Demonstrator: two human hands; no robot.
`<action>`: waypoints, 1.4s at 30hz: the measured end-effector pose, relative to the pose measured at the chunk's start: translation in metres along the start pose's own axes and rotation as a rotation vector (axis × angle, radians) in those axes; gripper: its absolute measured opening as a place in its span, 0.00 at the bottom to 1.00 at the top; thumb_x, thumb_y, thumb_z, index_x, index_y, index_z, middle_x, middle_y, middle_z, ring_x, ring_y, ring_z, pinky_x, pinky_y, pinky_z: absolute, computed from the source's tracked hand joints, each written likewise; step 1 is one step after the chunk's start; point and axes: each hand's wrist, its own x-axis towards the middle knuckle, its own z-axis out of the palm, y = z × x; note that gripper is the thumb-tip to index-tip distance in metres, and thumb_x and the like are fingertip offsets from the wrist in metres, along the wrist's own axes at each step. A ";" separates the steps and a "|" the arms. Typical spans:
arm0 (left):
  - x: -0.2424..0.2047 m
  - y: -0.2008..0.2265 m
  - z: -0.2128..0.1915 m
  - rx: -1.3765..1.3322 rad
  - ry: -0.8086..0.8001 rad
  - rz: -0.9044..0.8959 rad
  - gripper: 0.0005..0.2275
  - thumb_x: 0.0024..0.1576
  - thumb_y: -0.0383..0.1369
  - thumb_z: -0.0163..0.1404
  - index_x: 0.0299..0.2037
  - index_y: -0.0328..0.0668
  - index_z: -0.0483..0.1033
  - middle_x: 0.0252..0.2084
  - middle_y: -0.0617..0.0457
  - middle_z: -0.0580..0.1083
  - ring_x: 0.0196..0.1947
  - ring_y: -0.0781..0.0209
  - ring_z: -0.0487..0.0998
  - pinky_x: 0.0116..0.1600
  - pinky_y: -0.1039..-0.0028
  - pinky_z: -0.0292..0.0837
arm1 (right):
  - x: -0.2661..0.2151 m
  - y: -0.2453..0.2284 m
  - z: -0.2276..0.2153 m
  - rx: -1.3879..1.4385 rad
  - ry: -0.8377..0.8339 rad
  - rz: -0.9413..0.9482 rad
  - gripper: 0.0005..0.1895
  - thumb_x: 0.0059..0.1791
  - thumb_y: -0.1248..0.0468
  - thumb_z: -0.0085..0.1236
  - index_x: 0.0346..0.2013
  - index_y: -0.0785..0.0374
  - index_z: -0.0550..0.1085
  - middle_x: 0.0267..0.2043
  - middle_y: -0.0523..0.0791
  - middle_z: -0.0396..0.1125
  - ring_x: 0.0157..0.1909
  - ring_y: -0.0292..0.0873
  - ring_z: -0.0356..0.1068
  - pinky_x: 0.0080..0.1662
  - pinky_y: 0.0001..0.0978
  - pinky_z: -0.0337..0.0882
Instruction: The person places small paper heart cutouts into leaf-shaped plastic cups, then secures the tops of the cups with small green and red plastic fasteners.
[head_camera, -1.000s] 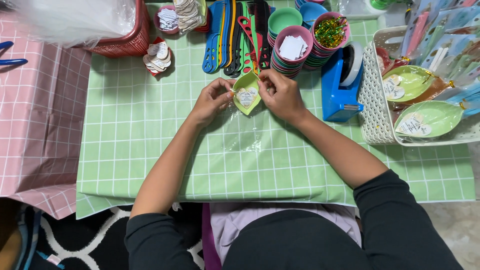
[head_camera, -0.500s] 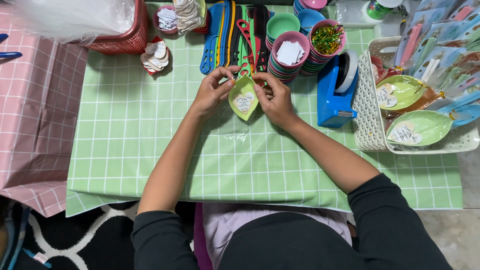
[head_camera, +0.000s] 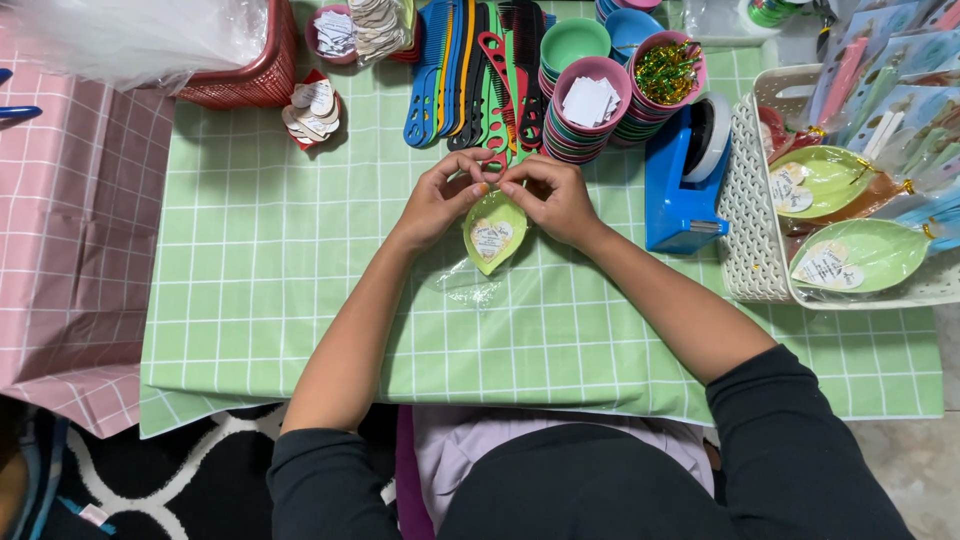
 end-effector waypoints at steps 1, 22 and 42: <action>0.000 0.000 -0.002 0.013 -0.003 0.009 0.05 0.59 0.25 0.56 0.41 0.35 0.73 0.60 0.43 0.67 0.56 0.50 0.75 0.61 0.56 0.71 | 0.000 0.001 0.000 -0.031 0.042 -0.003 0.03 0.48 0.68 0.64 0.35 0.58 0.81 0.26 0.43 0.69 0.23 0.36 0.63 0.28 0.25 0.63; -0.006 0.032 -0.024 0.508 0.016 -0.128 0.17 0.61 0.40 0.56 0.57 0.44 0.70 0.47 0.42 0.75 0.44 0.47 0.80 0.48 0.57 0.76 | -0.001 0.000 0.006 -0.063 0.217 0.075 0.01 0.49 0.70 0.65 0.32 0.61 0.81 0.23 0.46 0.68 0.20 0.37 0.68 0.23 0.22 0.64; -0.005 0.011 -0.019 -0.104 -0.116 -0.296 0.25 0.63 0.30 0.51 0.70 0.51 0.57 0.50 0.45 0.75 0.47 0.56 0.80 0.51 0.57 0.80 | 0.008 -0.016 -0.003 -0.097 0.348 -0.070 0.01 0.51 0.68 0.65 0.35 0.63 0.81 0.27 0.43 0.70 0.24 0.35 0.66 0.25 0.22 0.70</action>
